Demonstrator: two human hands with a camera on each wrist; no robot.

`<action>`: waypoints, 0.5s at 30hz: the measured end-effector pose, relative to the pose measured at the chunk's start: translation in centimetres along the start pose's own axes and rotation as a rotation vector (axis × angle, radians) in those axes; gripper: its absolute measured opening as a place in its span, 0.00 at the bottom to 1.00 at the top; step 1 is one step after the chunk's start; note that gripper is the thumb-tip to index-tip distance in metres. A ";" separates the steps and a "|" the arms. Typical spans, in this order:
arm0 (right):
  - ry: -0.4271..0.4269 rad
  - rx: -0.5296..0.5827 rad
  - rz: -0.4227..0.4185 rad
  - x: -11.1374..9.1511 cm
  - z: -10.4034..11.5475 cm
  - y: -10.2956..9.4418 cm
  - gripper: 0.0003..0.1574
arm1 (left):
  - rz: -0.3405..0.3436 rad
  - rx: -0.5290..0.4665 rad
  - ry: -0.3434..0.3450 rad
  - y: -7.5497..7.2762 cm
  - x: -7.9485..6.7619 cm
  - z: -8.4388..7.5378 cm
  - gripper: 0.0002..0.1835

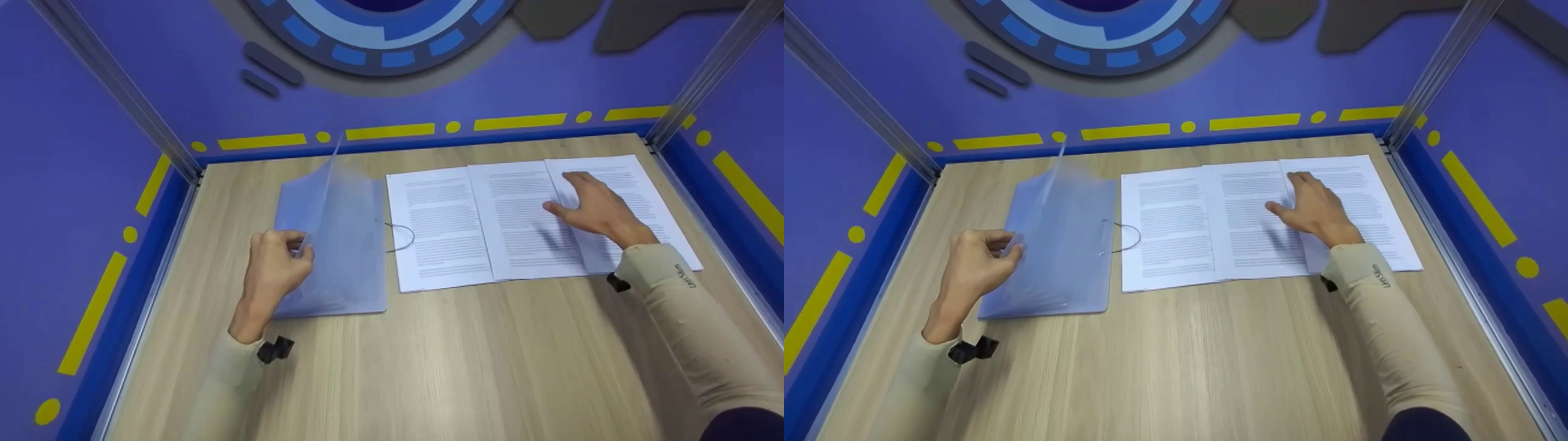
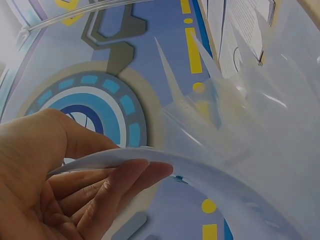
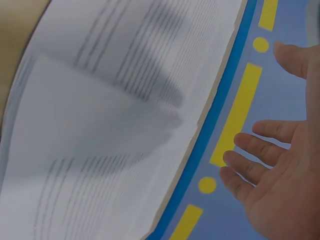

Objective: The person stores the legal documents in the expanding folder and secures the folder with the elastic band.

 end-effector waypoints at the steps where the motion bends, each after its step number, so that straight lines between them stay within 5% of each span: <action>1: 0.013 0.004 0.004 0.0 -0.5 -0.1 0.65 | 0.000 -0.004 -0.002 -0.1 0.0 0.0 0.12; 15: 0.146 0.099 0.018 -1.5 -7.5 -1.5 0.67 | -0.005 -0.003 0.009 0.2 0.1 0.0 0.12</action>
Point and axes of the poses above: each hand's wrist, its own x-axis towards the middle knuckle, its own y-axis out of the palm, z = x × y, the point moved 3 cm from there along x, towards the middle knuckle, and after that the axes turned 15 degrees about z, right-handed, at the moved point
